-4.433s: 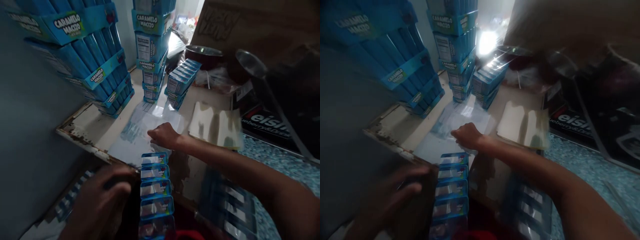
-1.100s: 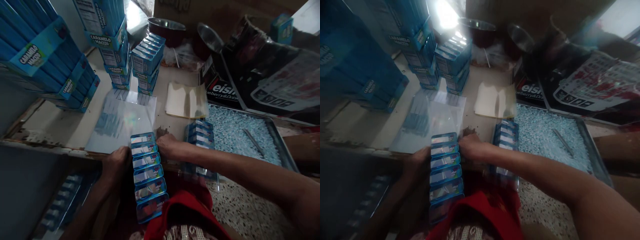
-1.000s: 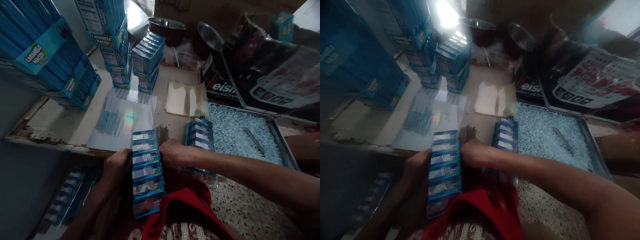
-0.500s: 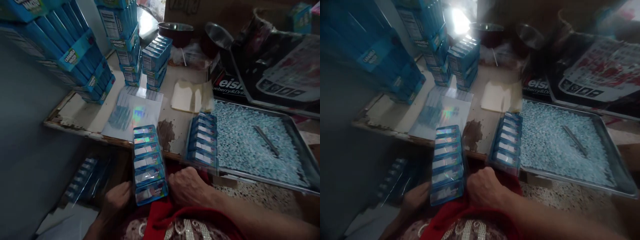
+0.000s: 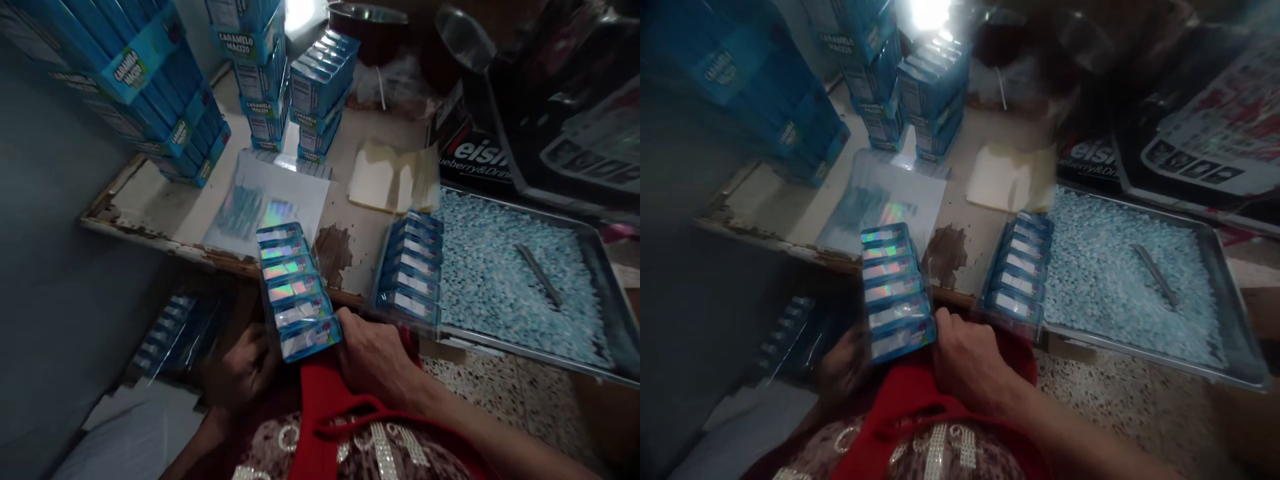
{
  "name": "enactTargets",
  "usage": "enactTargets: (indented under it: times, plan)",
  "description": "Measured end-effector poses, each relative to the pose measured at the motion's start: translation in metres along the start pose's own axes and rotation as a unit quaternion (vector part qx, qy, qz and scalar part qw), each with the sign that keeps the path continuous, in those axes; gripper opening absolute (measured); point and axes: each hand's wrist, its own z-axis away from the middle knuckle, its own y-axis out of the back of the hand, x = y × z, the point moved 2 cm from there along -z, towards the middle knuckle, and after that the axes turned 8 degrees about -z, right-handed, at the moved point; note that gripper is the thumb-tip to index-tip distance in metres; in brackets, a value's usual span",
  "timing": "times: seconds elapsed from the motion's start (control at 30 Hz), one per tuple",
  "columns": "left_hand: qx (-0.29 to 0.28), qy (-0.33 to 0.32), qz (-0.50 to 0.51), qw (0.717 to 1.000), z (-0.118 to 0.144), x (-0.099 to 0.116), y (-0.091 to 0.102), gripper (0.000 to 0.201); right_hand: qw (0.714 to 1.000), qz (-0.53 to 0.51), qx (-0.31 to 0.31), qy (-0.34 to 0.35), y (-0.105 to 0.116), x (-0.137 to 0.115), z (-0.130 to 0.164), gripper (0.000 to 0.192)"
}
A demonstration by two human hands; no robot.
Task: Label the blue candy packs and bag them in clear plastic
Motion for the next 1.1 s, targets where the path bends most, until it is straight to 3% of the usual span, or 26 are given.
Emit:
enactTargets:
  times: [0.13, 0.23, 0.43, 0.53, 0.57, 0.63, 0.73, 0.8, 0.87, 0.97, 1.1]
  plan:
    - [0.051, 0.084, -0.034, 0.995, -0.044, 0.007, -0.015, 0.023, 0.995, -0.042, 0.05, -0.079, -0.004, 0.001, -0.034, 0.016]
    - [0.08, 0.086, -0.11, 0.987, -0.059, 0.0, -0.01, 0.023, 0.99, -0.046, 0.094, -0.094, -0.01, 0.003, -0.045, 0.014]
    - [0.161, 0.041, -0.173, 0.971, -0.045, -0.011, -0.002, 0.025, 0.967, -0.096, 0.23, -0.057, -0.02, 0.001, -0.036, 0.01]
    - [0.202, 0.066, -0.127, 0.969, -0.04, -0.009, -0.002, 0.004, 0.938, -0.141, 0.315, -0.025, -0.024, 0.004, -0.032, 0.014]
    - [0.208, 0.082, -0.091, 0.971, -0.039, -0.009, -0.001, 0.012, 0.932, -0.147, 0.331, -0.012, -0.026, 0.005, -0.031, 0.017]
    - [0.18, 0.101, 0.008, 0.978, -0.039, -0.01, 0.0, 0.035, 0.925, -0.165, 0.343, 0.023, -0.03, 0.005, -0.029, 0.023]
    - [0.086, 0.095, 0.112, 0.985, -0.04, -0.015, -0.002, 0.075, 0.899, -0.267, 0.343, 0.048, -0.036, 0.007, -0.027, 0.017]
    - [0.048, 0.105, 0.105, 0.988, -0.043, -0.019, -0.005, 0.088, 0.877, -0.346, 0.331, 0.047, -0.041, 0.006, -0.03, 0.047]
    - [0.027, 0.119, 0.095, 0.988, -0.047, -0.021, -0.012, 0.073, 0.864, -0.398, 0.302, 0.065, -0.044, 0.004, -0.037, 0.064]
    - [0.02, 0.135, 0.113, 0.984, -0.051, -0.016, -0.021, 0.044, 0.846, -0.445, 0.279, 0.087, -0.049, 0.001, -0.049, 0.048]
    - [0.047, 0.167, 0.115, 0.978, -0.05, -0.007, -0.026, 0.04, 0.843, -0.444, 0.3, 0.055, -0.054, 0.003, -0.054, 0.042]
